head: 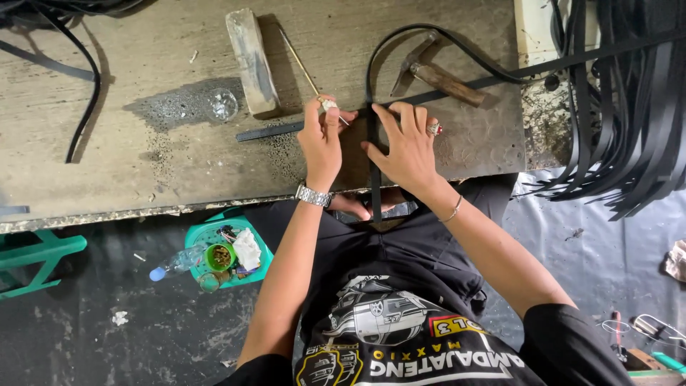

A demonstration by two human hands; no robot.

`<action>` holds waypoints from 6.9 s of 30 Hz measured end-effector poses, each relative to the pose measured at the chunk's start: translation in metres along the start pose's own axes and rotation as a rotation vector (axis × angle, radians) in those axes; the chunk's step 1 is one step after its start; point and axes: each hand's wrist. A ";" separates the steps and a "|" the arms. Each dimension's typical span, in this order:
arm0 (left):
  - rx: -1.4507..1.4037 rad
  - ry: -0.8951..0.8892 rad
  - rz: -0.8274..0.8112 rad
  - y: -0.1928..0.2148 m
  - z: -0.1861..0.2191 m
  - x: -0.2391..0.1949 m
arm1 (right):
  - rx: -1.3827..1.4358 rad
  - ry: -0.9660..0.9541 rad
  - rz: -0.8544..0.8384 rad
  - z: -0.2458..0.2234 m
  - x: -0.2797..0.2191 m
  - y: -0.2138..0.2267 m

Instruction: Applying edge paint to leather straps and hammering them flat on a workbench

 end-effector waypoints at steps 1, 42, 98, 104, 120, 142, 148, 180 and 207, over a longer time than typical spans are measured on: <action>0.012 -0.013 -0.001 0.000 0.001 0.000 | -0.026 0.023 0.000 -0.001 0.000 0.001; 0.339 -0.246 -0.176 -0.004 0.007 -0.012 | -0.099 0.586 0.170 0.022 -0.029 0.004; 0.172 -0.159 -0.297 0.011 0.016 -0.010 | -0.114 0.521 -0.183 0.012 0.015 0.026; 0.249 -0.190 -0.290 0.011 0.008 -0.012 | -0.120 0.519 -0.187 0.013 0.014 0.026; 0.303 -0.332 -0.365 0.007 -0.015 -0.018 | -0.605 0.118 0.288 0.075 0.036 0.055; 0.278 -0.434 -0.230 0.000 -0.041 -0.026 | 0.043 0.141 -0.032 0.007 -0.038 0.099; 0.346 -0.485 -0.225 -0.003 -0.033 -0.024 | -0.051 0.208 0.069 0.005 -0.056 0.109; -0.040 -0.130 -0.128 0.013 0.021 -0.010 | -0.178 0.496 0.014 0.012 0.001 0.017; 0.219 -0.179 -0.289 0.015 0.010 -0.013 | -0.065 0.395 -0.145 0.009 -0.003 0.027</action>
Point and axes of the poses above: each hand's wrist, its own x-axis towards the middle knuckle, its own y-axis out of the back of the hand, z = x × y, and after that the axes turned 1 degree about -x, right-handed
